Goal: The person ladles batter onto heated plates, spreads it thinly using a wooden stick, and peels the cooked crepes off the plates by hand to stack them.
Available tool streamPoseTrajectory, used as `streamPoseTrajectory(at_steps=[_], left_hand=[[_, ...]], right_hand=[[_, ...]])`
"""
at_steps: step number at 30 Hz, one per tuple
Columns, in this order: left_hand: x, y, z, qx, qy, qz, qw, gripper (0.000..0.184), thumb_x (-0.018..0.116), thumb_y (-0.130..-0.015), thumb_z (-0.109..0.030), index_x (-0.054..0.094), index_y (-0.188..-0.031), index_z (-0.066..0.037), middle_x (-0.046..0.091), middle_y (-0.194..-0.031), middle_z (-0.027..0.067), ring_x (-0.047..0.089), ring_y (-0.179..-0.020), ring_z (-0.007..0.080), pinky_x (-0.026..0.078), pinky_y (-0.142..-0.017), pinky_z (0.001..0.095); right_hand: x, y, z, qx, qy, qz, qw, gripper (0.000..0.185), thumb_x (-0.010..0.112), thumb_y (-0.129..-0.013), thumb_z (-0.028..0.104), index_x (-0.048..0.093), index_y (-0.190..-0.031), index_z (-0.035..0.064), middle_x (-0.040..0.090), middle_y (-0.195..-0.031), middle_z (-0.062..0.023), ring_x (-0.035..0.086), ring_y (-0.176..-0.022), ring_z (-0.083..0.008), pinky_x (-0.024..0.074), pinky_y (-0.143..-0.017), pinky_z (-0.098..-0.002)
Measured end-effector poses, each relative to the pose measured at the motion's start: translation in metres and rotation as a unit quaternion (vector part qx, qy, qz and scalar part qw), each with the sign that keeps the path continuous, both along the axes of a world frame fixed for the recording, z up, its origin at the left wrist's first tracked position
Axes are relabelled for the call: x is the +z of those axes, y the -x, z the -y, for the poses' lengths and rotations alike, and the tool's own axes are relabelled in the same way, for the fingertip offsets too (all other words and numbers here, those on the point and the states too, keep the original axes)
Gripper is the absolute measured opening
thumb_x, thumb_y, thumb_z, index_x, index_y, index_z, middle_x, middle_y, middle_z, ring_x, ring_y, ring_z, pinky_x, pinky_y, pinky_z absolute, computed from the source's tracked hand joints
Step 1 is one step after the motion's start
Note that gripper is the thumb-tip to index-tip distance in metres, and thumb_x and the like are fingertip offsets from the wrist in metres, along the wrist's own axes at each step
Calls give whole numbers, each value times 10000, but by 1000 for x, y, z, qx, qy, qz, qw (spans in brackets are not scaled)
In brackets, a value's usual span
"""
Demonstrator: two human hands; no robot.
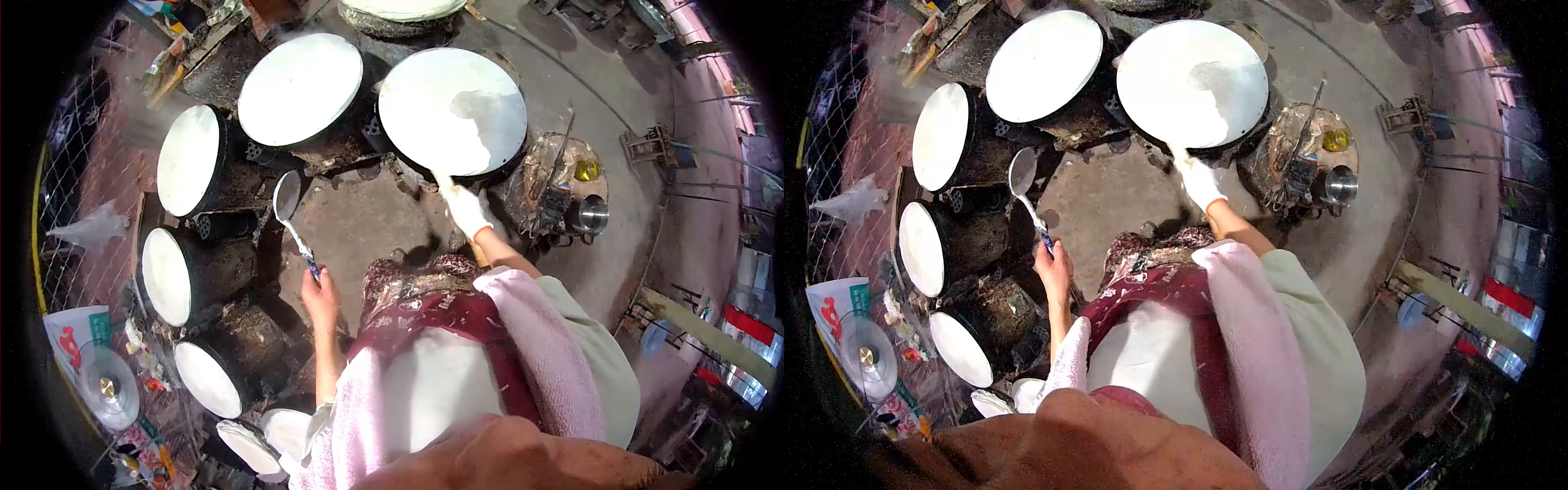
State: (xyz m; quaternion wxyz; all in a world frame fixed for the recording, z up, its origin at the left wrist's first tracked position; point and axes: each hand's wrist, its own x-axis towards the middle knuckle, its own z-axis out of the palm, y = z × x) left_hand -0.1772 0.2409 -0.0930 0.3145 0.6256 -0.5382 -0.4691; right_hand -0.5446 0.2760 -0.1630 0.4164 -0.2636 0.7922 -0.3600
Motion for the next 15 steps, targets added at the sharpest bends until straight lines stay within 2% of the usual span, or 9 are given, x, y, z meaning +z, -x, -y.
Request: streamPoseTrajectory(at_steps=[1, 4, 5, 6, 8, 9, 10, 13, 15], left_hand=[[3, 4, -1, 13, -3, -5, 1000, 107, 520, -969, -126, 526, -1001, -24, 428, -575, -46, 360, -396, 47, 276, -367, 221], [5, 21, -4, 23, 24, 32, 999, 99, 512, -973, -127, 528, -964, -30, 433, -587, -57, 353, -401, 38, 273, -375, 213], [12, 32, -7, 27, 17, 20, 999, 97, 510, -973, -126, 528, -965, -31, 433, -588, -57, 352, -401, 38, 270, -376, 212], [20, 44, -9, 31, 12, 6, 999, 96, 507, -974, -125, 528, -966, -32, 434, -588, -56, 351, -400, 38, 267, -377, 211], [26, 66, -15, 34, 19, 12, 999, 94, 506, -974, -123, 527, -966, -32, 434, -586, -55, 351, -400, 38, 264, -376, 211], [28, 75, -19, 35, 24, 17, 999, 93, 506, -975, -122, 527, -965, -32, 435, -585, -55, 351, -400, 39, 262, -376, 210], [29, 82, -24, 34, 29, 21, 999, 93, 505, -975, -121, 526, -965, -32, 434, -584, -54, 351, -400, 38, 263, -375, 210], [15, 95, -37, 26, 57, 48, 997, 81, 505, -974, -113, 523, -970, -34, 431, -580, -52, 348, -393, 40, 264, -366, 212], [34, 118, -49, 50, 29, 39, 998, 74, 508, -971, -107, 521, -972, -34, 429, -580, -51, 346, -387, 42, 264, -360, 212]], right_hand=[[-14, 6, -7, 50, -82, -130, 987, 447, 530, -916, 463, 625, -1062, 50, 685, -823, -157, 667, -760, -260, 504, -724, -371], [27, 49, -19, -37, -105, -155, 982, 482, 503, -923, 479, 605, -1122, 52, 675, -996, -223, 648, -958, -358, 482, -843, -429], [25, 76, -21, -61, -104, -112, 986, 487, 496, -926, 472, 598, -1134, 43, 628, -1123, -254, 573, -1110, -407, 449, -916, -456], [17, 98, -21, -49, -125, -208, 969, 494, 512, -925, 477, 598, -1146, 43, 683, -962, -205, 665, -885, -351, 508, -773, -426], [14, 133, -22, -92, -75, -35, 992, 487, 530, -922, 471, 613, -1134, 41, 674, -769, -122, 635, -604, -240, 499, -575, -367], [16, 129, -20, -95, 4, -24, 995, 454, 542, -920, 462, 639, -1086, 51, 618, -652, -51, 517, -444, -144, 424, -449, -314], [22, 123, -27, -87, -33, 69, 993, 469, 546, -909, 483, 634, -1093, 61, 634, -682, -87, 579, -522, -184, 457, -502, -346], [-2, 117, -61, 207, -69, -197, 956, 527, 511, -901, 553, 597, -1072, 62, 663, -787, -210, 663, -757, -373, 504, -636, -479], [15, 145, -62, 140, -111, -211, 961, 532, 496, -904, 560, 593, -1037, 54, 664, -825, -228, 653, -787, -409, 503, -653, -499]])
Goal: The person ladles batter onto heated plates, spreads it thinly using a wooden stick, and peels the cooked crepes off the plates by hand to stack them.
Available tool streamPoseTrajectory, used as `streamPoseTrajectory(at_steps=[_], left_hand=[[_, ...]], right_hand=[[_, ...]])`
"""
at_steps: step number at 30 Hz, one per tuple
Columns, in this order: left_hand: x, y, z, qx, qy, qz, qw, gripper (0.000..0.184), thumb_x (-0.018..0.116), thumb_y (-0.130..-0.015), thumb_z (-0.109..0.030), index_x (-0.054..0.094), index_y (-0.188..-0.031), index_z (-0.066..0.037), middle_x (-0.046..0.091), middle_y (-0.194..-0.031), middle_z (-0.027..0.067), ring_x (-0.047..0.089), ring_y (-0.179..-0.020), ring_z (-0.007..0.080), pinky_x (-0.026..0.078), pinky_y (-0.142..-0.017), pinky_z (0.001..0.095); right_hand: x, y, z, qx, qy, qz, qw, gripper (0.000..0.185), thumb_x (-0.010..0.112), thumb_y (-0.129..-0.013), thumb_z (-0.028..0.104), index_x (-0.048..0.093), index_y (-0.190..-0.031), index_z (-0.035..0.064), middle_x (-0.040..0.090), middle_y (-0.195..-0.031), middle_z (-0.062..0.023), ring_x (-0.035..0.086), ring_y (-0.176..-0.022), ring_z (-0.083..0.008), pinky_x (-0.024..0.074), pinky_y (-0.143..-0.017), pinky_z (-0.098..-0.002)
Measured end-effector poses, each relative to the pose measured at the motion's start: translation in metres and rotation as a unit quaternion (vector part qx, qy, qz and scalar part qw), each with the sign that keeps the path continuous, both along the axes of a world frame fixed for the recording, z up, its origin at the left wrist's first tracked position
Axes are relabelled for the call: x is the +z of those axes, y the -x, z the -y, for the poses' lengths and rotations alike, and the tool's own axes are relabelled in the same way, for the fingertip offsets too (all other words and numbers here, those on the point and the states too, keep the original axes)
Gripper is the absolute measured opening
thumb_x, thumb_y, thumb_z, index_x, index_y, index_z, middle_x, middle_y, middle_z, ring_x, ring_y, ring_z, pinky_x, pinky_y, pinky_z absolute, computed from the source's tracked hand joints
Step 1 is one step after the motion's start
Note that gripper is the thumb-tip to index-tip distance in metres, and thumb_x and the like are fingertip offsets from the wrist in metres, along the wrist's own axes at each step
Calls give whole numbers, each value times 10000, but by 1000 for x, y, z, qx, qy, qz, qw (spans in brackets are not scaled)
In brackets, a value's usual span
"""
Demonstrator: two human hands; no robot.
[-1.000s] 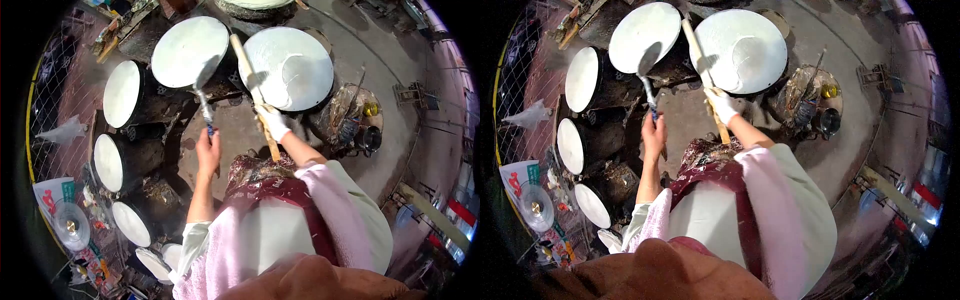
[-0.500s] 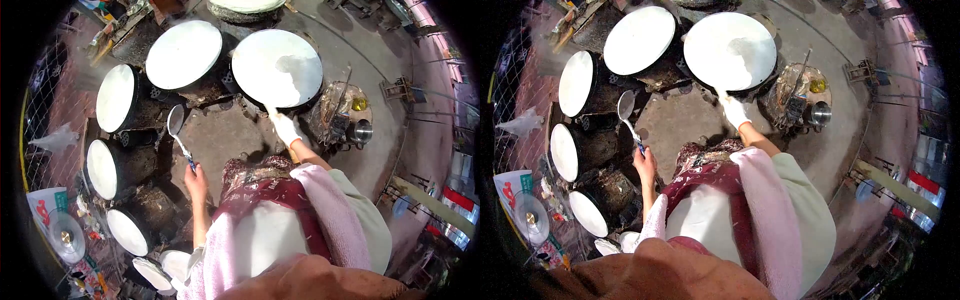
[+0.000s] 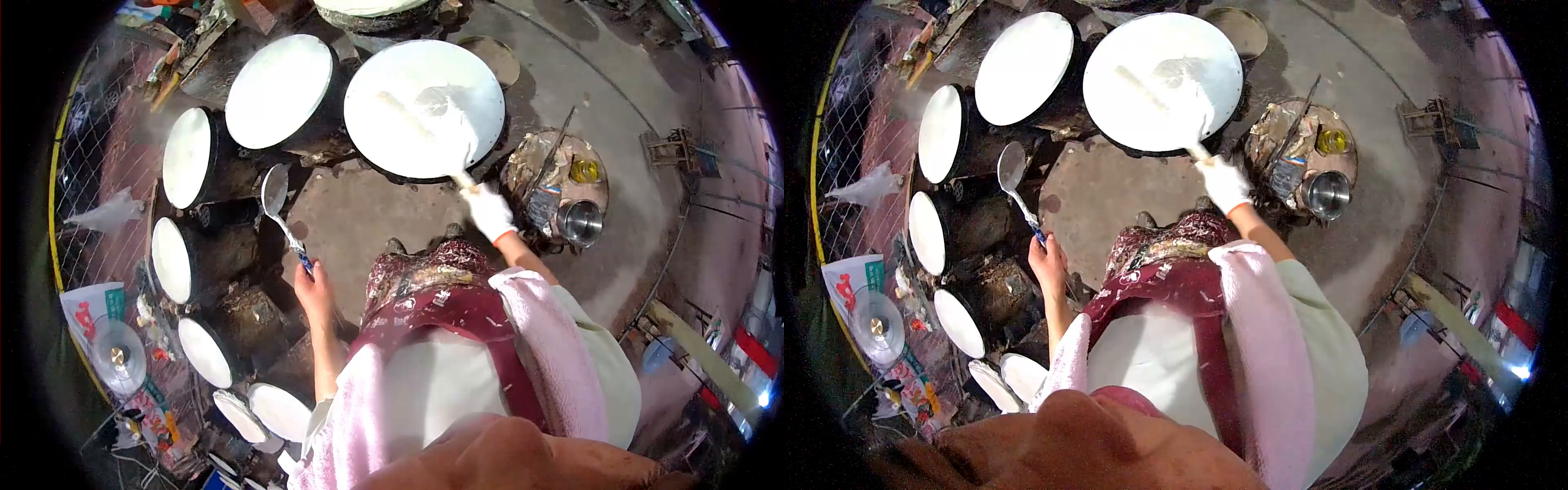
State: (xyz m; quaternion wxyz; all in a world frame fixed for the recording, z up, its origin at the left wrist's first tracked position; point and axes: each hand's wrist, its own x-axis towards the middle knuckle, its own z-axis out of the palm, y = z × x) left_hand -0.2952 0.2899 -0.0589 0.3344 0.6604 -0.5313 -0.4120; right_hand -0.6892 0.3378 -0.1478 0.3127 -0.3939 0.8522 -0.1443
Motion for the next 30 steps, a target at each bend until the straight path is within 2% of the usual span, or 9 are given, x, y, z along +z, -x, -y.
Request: streamPoseTrajectory(at_steps=[5, 8, 9, 14, 18, 20, 23, 27, 30], left_hand=[[16, 31, -16, 20, -32, -29, 999, 92, 529, -958, -114, 534, -979, -25, 454, -605, -41, 378, -416, 50, 295, -385, 215], [25, 45, -17, 24, -52, -15, 998, 125, 560, -938, -141, 564, -969, -19, 505, -657, -31, 450, -499, 56, 359, -450, 222], [26, 47, -18, 22, -53, -9, 998, 125, 560, -937, -139, 564, -969, -18, 506, -660, -31, 451, -503, 55, 359, -453, 220], [16, 43, -25, 45, -49, 22, 998, 123, 559, -913, -117, 579, -970, -10, 511, -671, -32, 471, -555, 49, 377, -489, 217], [4, 36, -36, 17, -12, 70, 997, 92, 514, -969, -106, 539, -986, -20, 467, -588, -44, 374, -403, 40, 276, -372, 204], [7, 38, -43, 35, -32, 68, 997, 130, 543, -926, -110, 575, -982, 4, 521, -675, -20, 451, -551, 60, 367, -502, 228], [19, 48, -45, 40, -60, 84, 994, 156, 556, -904, -109, 593, -982, 21, 552, -724, -6, 488, -642, 74, 414, -586, 240], [13, 49, -43, 20, -42, 72, 996, 131, 539, -927, -109, 566, -983, 6, 514, -672, -17, 447, -550, 69, 365, -499, 233], [4, 53, -35, -7, -6, 40, 999, 66, 507, -966, -103, 513, -979, -38, 419, -574, -59, 351, -393, 42, 273, -357, 207]], right_hand=[[-24, 91, 30, -72, 112, -36, 990, 510, 474, -930, 520, 643, -957, 40, 683, -815, -193, 668, -773, -377, 515, -662, -462], [-16, 65, 11, -37, 107, 144, 983, 539, 522, -899, 562, 663, -1052, 65, 698, -815, -103, 659, -716, -256, 512, -681, -372], [-26, 55, -9, 20, 76, 170, 982, 543, 468, -907, 565, 631, -1059, 70, 675, -882, -204, 653, -866, -382, 489, -759, -487], [-14, 102, -9, -6, 7, 7, 1000, 642, 489, -893, 575, 441, -1377, 157, 649, -801, -261, 655, -786, -412, 502, -688, -518], [-32, 182, 82, 62, 57, -98, 992, 606, 338, -951, 532, 394, -1412, 142, 659, -976, -254, 644, -892, -414, 495, -770, -515], [-15, 198, 132, 81, 13, -127, 988, 620, 291, -949, 560, 423, -1367, 121, 658, -1025, -242, 643, -893, -419, 494, -766, -522], [-10, 180, 173, 55, 0, -142, 988, 525, 414, -942, 467, 442, -1331, 115, 661, -1055, -218, 658, -888, -381, 508, -761, -503], [31, 100, 88, 108, 311, 55, 943, 487, 609, -899, 245, 491, -1355, 120, 631, -1203, -158, 620, -1074, -279, 467, -935, -358], [21, 90, 14, -98, 331, 171, 923, 508, 665, -884, 236, 512, -1340, 69, 636, -1177, -121, 600, -1061, -183, 451, -919, -292]])
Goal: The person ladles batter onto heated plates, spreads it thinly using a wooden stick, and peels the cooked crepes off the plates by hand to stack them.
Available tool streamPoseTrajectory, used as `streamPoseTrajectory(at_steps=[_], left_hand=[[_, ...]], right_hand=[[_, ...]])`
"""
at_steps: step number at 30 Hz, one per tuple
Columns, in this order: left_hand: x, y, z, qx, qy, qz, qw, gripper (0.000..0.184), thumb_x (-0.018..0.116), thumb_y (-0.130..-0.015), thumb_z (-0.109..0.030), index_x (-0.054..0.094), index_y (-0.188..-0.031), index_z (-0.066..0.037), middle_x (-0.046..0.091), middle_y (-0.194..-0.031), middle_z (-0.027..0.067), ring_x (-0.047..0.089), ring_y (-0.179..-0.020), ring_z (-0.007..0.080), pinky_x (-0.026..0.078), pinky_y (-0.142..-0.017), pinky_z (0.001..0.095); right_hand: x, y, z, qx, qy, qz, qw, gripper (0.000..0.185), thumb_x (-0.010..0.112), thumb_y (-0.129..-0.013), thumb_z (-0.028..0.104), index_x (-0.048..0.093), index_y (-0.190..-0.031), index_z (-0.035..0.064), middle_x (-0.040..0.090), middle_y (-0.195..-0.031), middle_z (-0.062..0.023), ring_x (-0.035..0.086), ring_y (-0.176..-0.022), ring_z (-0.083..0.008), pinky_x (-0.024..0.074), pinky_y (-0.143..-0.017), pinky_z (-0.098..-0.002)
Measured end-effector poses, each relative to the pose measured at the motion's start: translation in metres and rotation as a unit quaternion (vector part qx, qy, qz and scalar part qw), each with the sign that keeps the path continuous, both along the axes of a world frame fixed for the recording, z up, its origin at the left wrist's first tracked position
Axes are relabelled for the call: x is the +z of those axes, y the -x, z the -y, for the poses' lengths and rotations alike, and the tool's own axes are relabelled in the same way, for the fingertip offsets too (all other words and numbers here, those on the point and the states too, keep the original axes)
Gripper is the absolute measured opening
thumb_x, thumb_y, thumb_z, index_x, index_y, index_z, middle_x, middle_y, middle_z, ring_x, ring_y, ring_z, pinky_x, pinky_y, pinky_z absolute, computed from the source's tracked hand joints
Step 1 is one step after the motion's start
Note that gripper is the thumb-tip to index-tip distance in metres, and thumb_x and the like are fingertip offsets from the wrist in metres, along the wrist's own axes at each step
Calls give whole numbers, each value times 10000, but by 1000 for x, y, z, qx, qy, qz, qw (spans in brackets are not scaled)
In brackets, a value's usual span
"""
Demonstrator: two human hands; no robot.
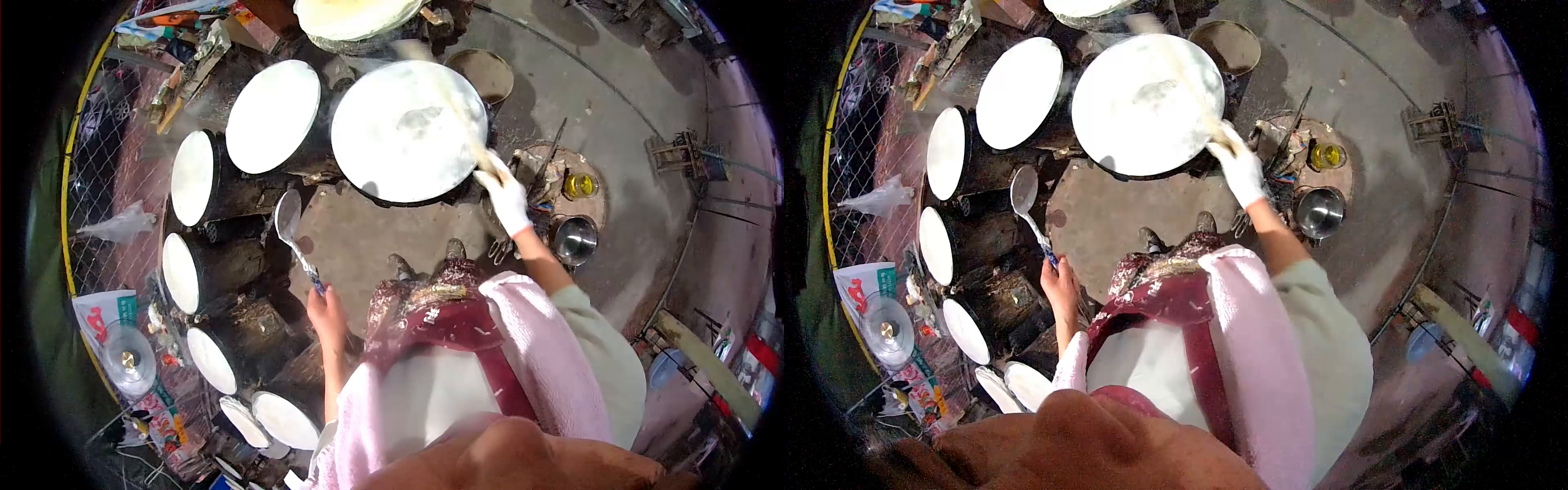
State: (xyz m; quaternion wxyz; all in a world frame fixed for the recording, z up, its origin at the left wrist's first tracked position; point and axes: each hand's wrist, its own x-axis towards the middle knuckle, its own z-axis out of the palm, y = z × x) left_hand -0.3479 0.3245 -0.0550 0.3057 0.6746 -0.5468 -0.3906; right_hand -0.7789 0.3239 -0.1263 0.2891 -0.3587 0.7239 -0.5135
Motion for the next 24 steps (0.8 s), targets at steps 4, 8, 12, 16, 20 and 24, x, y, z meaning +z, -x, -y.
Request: streamPoseTrajectory(at_steps=[4, 8, 12, 16, 20, 24], left_hand=[[14, 22, 9, 11, -40, 0, 999, 162, 547, -925, -136, 585, -971, 14, 542, -709, 2, 471, -624, 73, 387, -545, 251], [8, 34, 13, -39, -6, -48, 998, 78, 529, -965, -115, 515, -963, -38, 425, -585, -55, 359, -399, 38, 272, -358, 211], [37, 48, 8, -6, -64, -100, 993, 86, 528, -966, -119, 512, -952, -35, 430, -584, -48, 366, -396, 47, 281, -357, 219], [6, 32, 18, -28, -42, -80, 996, 101, 529, -964, -120, 501, -932, -28, 430, -584, -42, 371, -398, 55, 292, -359, 225], [9, 56, 64, -67, -91, -112, 987, 122, 525, -963, -137, 490, -889, -46, 408, -584, -44, 372, -425, 61, 300, -375, 229], [-6, 102, 138, -154, -144, -168, 963, 141, 527, -948, -135, 467, -840, -66, 388, -587, -38, 365, -442, 74, 293, -387, 245]], right_hand=[[-52, -24, -62, -96, -124, 305, 939, 294, 616, -934, 294, 629, -1194, 156, 473, -587, 84, 391, -420, -14, 284, -384, -190], [-3, -37, -54, -7, -110, 301, 947, 275, 644, -919, 264, 646, -1167, 147, 501, -618, 77, 363, -416, -27, 254, -387, -204], [-41, -9, -59, -51, -114, 248, 961, 254, 636, -921, 257, 651, -1142, 132, 487, -620, 91, 357, -435, -19, 262, -382, -199], [-9, -45, -44, 4, -151, 343, 927, 331, 664, -900, 253, 646, -1189, 93, 533, -694, 83, 426, -557, -4, 316, -459, -184], [-32, -30, -23, 40, -131, 167, 976, 451, 686, -871, 333, 622, -1241, 84, 672, -934, 3, 548, -732, -71, 461, -673, -229], [-42, -36, -19, 30, -137, 116, 983, 466, 669, -878, 334, 604, -1241, 49, 684, -1102, -113, 621, -990, -151, 456, -877, -274]])
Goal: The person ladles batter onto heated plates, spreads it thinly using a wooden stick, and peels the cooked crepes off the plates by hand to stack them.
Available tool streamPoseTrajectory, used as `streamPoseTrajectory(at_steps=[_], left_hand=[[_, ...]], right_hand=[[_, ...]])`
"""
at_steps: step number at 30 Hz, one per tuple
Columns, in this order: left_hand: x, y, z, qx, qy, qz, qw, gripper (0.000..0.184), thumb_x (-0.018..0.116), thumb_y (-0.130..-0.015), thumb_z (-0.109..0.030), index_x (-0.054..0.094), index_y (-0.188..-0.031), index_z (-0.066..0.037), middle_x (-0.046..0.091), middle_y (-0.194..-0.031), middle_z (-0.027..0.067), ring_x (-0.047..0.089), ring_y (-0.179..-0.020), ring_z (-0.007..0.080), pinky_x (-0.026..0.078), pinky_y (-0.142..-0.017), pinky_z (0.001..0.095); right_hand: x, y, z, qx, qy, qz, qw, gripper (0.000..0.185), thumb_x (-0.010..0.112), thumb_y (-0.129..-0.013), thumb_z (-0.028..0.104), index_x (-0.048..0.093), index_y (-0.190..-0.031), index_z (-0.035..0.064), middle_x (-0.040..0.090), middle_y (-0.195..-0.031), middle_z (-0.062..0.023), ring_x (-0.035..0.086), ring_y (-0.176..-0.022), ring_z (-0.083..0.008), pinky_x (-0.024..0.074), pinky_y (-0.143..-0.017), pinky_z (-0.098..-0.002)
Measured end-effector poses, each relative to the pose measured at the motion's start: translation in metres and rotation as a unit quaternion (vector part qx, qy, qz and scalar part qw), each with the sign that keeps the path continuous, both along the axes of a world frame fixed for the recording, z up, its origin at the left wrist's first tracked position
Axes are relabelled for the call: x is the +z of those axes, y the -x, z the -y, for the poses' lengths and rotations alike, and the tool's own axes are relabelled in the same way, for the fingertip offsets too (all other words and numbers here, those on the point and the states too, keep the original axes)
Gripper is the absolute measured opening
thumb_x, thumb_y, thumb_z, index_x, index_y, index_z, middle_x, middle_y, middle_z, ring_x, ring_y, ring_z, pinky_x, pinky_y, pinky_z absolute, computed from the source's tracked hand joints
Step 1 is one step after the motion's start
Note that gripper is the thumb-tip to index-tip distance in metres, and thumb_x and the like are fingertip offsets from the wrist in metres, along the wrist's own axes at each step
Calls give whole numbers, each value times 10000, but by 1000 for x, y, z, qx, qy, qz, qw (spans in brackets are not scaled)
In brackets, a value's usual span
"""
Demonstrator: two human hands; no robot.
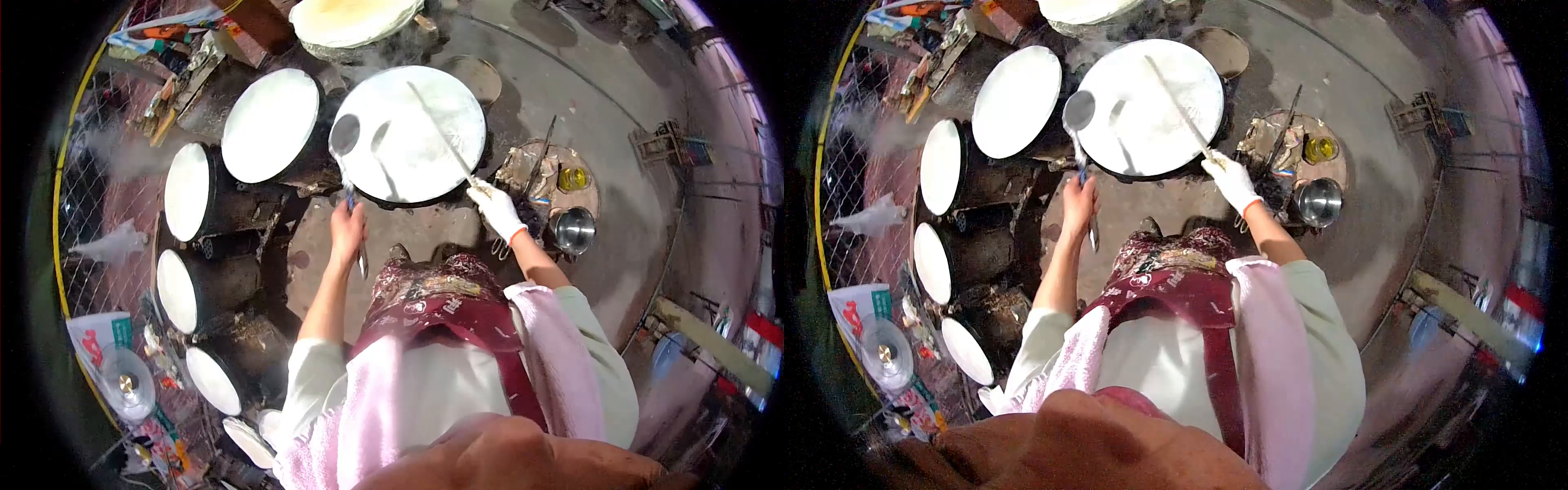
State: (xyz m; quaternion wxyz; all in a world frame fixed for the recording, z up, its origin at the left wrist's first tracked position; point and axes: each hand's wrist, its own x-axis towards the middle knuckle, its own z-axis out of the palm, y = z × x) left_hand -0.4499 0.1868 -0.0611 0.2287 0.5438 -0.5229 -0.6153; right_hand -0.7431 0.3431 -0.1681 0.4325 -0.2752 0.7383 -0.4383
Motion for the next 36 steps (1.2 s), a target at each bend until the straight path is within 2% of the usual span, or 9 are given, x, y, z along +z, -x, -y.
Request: streamPoseTrajectory(at_steps=[8, 13, 17, 22, 27, 29, 31, 33, 36], left_hand=[[-41, 95, 95, -49, -204, -205, 956, 70, 532, -860, -33, 525, -822, 25, 491, -640, 44, 423, -464, 121, 339, -424, 266], [-11, 93, 46, 19, -337, -186, 923, 71, 491, -883, -5, 477, -850, 56, 479, -641, 63, 375, -428, 144, 326, -385, 290], [-23, 79, 21, 133, -359, -242, 892, 66, 440, -908, 0, 443, -852, 35, 457, -688, 88, 389, -505, 135, 309, -386, 257], [-20, 82, 1, 162, -426, -327, 828, 59, 405, -934, -6, 381, -884, -23, 433, -672, 49, 391, -528, 134, 340, -427, 242], [6, 14, -4, 88, -252, -387, 882, 158, 459, -987, -191, 538, -978, -54, 442, -631, -30, 355, -463, 56, 279, -419, 222], [-24, -40, -12, 10, -376, -579, 724, 205, 414, -1013, -256, 551, -996, -105, 419, -610, -78, 310, -377, 39, 252, -416, 218], [3, -50, -36, 53, -366, -565, 737, 259, 373, -1027, -295, 549, -1002, -107, 380, -580, -95, 272, -323, 36, 252, -406, 215], [35, -50, -38, 28, -326, -588, 740, 283, 360, -1039, -267, 512, -1028, -28, 405, -627, -61, 335, -333, 25, 229, -400, 210], [61, -75, -27, 1, -373, -678, 633, 274, 354, -1041, -261, 488, -1060, -22, 413, -659, -76, 352, -338, -7, 245, -392, 208]], right_hand=[[49, -62, -50, -79, 67, -86, 991, 435, 660, -895, 206, 569, -1260, -12, 653, -1195, -117, 576, -1131, -157, 402, -1003, -273], [0, -145, -24, -179, -16, 248, 952, 224, 657, -909, 217, 644, -1110, 118, 524, -645, 84, 432, -464, -32, 315, -405, -202], [11, -125, -8, -188, 114, 168, 961, 184, 630, -923, 203, 638, -1095, 137, 514, -622, 82, 385, -417, -21, 270, -373, -183], [32, -135, -15, -79, -45, 281, 955, 209, 627, -922, 260, 602, -1114, 181, 511, -614, 43, 370, -383, -53, 256, -332, -219], [74, -90, -1, -50, -69, 256, 963, 254, 673, -889, 205, 658, -1138, 159, 553, -633, 46, 376, -390, -23, 252, -358, -192], [80, -62, 3, -108, 33, 204, 972, 243, 694, -875, 202, 674, -1100, 113, 574, -710, 73, 391, -456, 11, 249, -379, -167], [60, -38, 6, -140, -31, 162, 976, 283, 681, -884, 199, 659, -1134, 67, 625, -819, 62, 431, -521, -2, 302, -419, -179], [1, -45, 4, -17, 23, 37, 999, 389, 688, -880, 219, 618, -1196, 2, 681, -1009, -23, 595, -865, -95, 464, -814, -236], [4, -66, -3, 169, 50, 6, 984, 432, 722, -846, 202, 618, -1208, -10, 671, -1156, -77, 599, -1031, -119, 424, -960, -263]])
